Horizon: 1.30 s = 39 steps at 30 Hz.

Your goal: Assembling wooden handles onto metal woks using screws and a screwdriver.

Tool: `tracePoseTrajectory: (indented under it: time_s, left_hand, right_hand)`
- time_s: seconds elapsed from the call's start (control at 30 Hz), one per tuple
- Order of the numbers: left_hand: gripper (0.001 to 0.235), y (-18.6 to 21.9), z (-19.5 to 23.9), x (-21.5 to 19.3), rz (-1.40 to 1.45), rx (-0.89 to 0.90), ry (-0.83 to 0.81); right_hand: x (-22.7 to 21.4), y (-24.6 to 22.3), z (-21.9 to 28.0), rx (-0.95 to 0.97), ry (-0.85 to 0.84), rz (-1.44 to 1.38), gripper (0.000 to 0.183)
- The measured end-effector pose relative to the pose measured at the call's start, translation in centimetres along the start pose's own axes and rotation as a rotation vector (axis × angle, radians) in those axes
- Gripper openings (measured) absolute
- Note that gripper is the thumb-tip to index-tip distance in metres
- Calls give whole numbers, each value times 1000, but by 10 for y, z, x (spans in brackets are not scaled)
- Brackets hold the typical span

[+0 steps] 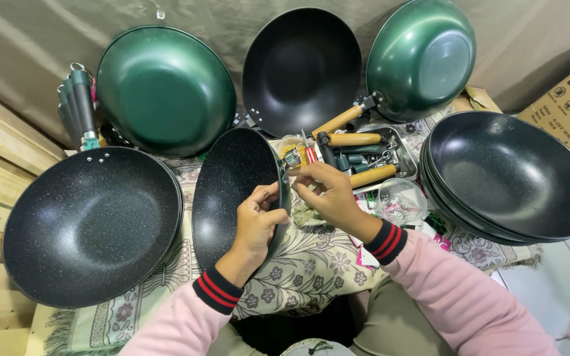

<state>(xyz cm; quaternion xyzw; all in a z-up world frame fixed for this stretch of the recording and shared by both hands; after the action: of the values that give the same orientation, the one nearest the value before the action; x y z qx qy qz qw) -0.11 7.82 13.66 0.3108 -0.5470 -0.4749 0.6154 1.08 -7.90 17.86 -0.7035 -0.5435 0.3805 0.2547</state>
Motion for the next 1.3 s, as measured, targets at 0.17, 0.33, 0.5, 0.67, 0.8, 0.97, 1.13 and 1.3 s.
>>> tracePoseTrajectory:
  time_s: [0.17, 0.33, 0.5, 0.67, 0.8, 0.97, 1.13, 1.3]
  left_hand:
    - [77, -2, -1, -1, -3, 6, -9]
    - [77, -3, 0, -1, 5, -7, -14]
    - [77, -7, -1, -2, 0, -11, -20]
    - [77, -8, -1, -2, 6, -13, -19]
    - [77, -7, -2, -2, 7, -8, -20]
    - [78, -10, -2, -2, 2, -10, -26]
    - [78, -10, -1, -1, -2, -12, -33]
    - [77, -12, -1, -1, -7, -21, -30]
  right_hand:
    - [1, -4, -1, -108, -1, 69, 18]
    - [1, 2, 1, -78, 6, 59, 13]
    - [4, 20, 7, 149, 14, -125, 9]
    - [5, 19, 6, 111, 18, -89, 13]
    - [1, -15, -1, -286, 2, 170, 14]
    - [-2, -29, -2, -478, -17, 298, 12]
    - [0, -9, 1, -323, -33, 171, 10]
    - [0, 16, 5, 11, -6, -52, 10]
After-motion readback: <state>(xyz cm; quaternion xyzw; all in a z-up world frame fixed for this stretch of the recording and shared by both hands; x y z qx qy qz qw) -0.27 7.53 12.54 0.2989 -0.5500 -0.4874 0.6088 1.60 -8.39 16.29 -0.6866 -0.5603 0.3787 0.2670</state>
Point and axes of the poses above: each hand's wrist, its own z-axis away from the middle knuckle, its own x-axis out of the palm, y = z × x, the point moved 6 cm from there along -z, towards the middle knuckle, and after that the axes turned 6 degrees about -x, right-handed, at the moved point
